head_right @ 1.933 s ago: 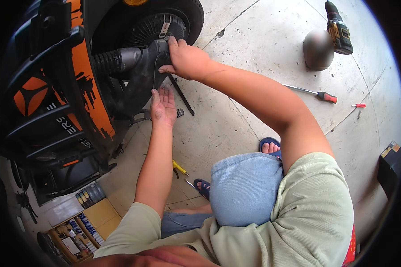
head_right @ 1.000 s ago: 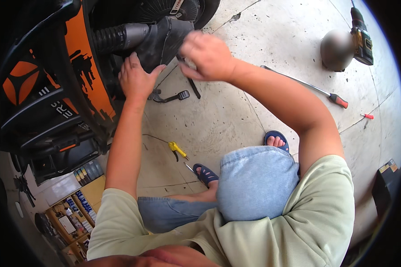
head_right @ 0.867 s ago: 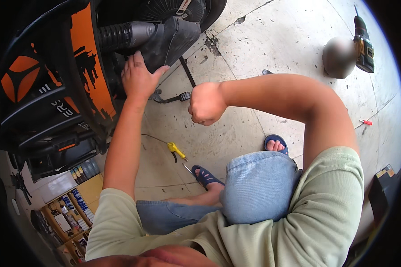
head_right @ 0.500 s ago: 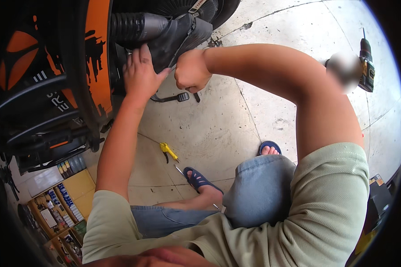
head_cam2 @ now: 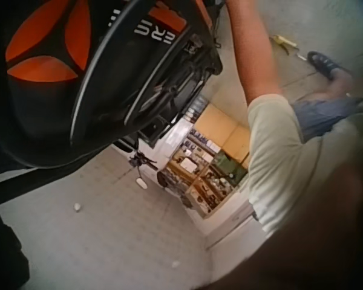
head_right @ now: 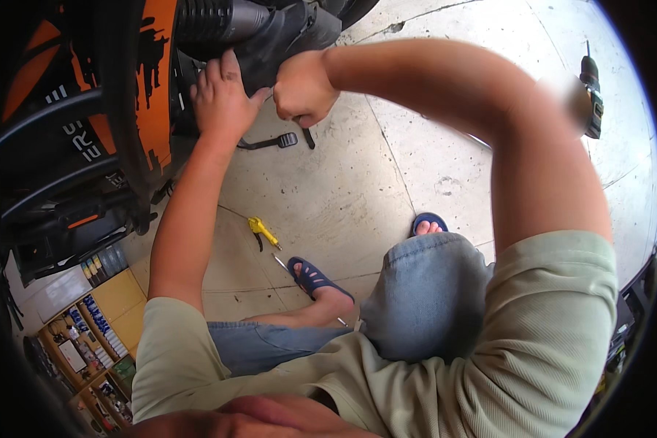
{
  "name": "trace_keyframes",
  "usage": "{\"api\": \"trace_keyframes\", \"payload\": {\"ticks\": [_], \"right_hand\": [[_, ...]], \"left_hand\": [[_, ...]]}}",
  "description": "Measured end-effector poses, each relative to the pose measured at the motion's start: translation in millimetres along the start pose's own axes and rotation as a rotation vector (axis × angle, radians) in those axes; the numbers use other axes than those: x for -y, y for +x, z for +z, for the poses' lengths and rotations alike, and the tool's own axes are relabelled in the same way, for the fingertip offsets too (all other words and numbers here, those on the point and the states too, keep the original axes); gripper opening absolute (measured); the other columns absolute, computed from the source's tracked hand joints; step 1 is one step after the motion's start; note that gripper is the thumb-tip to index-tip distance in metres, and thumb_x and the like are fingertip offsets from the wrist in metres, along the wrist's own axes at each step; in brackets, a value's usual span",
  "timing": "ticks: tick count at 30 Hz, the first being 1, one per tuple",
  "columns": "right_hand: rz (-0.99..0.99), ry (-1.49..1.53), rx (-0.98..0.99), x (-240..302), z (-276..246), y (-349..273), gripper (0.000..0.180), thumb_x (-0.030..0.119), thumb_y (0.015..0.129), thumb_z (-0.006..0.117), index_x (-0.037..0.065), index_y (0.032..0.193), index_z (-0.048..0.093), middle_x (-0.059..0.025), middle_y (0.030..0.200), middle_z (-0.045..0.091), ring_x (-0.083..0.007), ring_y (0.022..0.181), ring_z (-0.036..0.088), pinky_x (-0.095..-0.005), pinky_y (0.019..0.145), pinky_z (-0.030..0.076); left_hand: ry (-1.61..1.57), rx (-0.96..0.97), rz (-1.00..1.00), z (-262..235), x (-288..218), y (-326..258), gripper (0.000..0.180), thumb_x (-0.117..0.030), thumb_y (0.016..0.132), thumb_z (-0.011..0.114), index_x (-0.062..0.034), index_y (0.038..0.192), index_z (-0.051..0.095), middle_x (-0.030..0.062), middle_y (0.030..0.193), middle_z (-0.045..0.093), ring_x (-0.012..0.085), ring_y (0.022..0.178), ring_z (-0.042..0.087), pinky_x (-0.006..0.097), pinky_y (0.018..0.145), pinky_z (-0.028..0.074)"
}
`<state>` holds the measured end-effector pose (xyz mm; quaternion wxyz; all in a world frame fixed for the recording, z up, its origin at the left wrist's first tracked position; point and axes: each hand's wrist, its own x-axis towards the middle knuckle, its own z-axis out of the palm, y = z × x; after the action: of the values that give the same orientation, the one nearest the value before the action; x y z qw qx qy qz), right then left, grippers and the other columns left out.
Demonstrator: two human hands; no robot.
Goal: The person assembles a moped by attaching a black plastic cover to the rear wheel area using a cordless drill and hand tools. They position the cover, secure it with screws, and then organize tools into a drawer.
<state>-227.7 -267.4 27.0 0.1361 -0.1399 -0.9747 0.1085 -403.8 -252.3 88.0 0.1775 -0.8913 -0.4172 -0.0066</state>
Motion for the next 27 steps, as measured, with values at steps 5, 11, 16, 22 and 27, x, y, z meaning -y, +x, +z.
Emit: {"api": "trace_keyframes", "payload": {"ticks": [5,11,16,22,27], "right_hand": [[0.003,0.129,-0.355,48.0,22.6,-35.1,0.015,0.024,0.070,0.062,0.011,0.061,0.058,-0.0050,0.067,0.061,-0.0290,0.062,0.061,-0.0419,0.054,0.049],[-0.128,0.107,-0.318,-6.1,-21.0,-38.6,0.017,0.023,0.071,0.061,0.008,0.062,0.058,-0.0074,0.065,0.060,-0.0318,0.064,0.062,-0.0427,0.054,0.049],[-0.056,0.060,-0.645,13.2,-4.0,-37.3,0.017,0.016,0.071,0.065,0.008,0.062,0.053,-0.0071,0.064,0.054,-0.0287,0.060,0.058,-0.0398,0.050,0.047],[0.602,-0.283,-1.552,48.6,6.7,-113.4,0.042,0.020,0.086,0.053,-0.005,0.120,0.047,-0.0166,0.116,0.051,-0.0271,0.111,0.049,-0.0370,0.100,0.037],[0.835,-0.660,-1.887,-11.4,15.1,-55.3,0.023,0.010,0.089,0.047,-0.002,0.106,0.058,-0.0193,0.099,0.059,-0.0380,0.096,0.054,-0.0400,0.089,0.042]], "left_hand": [[-0.010,0.034,-0.015,-3.4,-7.6,6.8,0.082,-0.039,0.066,0.081,-0.0061,0.130,0.041,0.0132,0.114,0.051,0.0325,0.108,0.051,0.047,0.091,0.042],[0.013,0.030,-0.031,-7.8,-7.6,10.9,0.082,-0.038,0.065,0.082,-0.0056,0.129,0.042,0.0137,0.113,0.052,0.0320,0.107,0.052,0.046,0.091,0.043],[-0.019,0.121,-0.060,-12.3,-4.0,3.8,0.084,-0.037,0.066,0.082,-0.0033,0.130,0.040,0.0155,0.117,0.052,0.0342,0.111,0.050,0.047,0.093,0.042],[0.018,0.046,-0.014,-3.3,-9.6,9.3,0.083,-0.039,0.066,0.081,-0.0016,0.129,0.040,0.0163,0.116,0.052,0.0352,0.109,0.050,0.048,0.095,0.041],[0.050,0.083,-0.029,-11.0,-9.2,10.2,0.085,-0.041,0.064,0.082,0.0003,0.127,0.041,0.0185,0.117,0.053,0.0360,0.111,0.050,0.049,0.095,0.041]]}}
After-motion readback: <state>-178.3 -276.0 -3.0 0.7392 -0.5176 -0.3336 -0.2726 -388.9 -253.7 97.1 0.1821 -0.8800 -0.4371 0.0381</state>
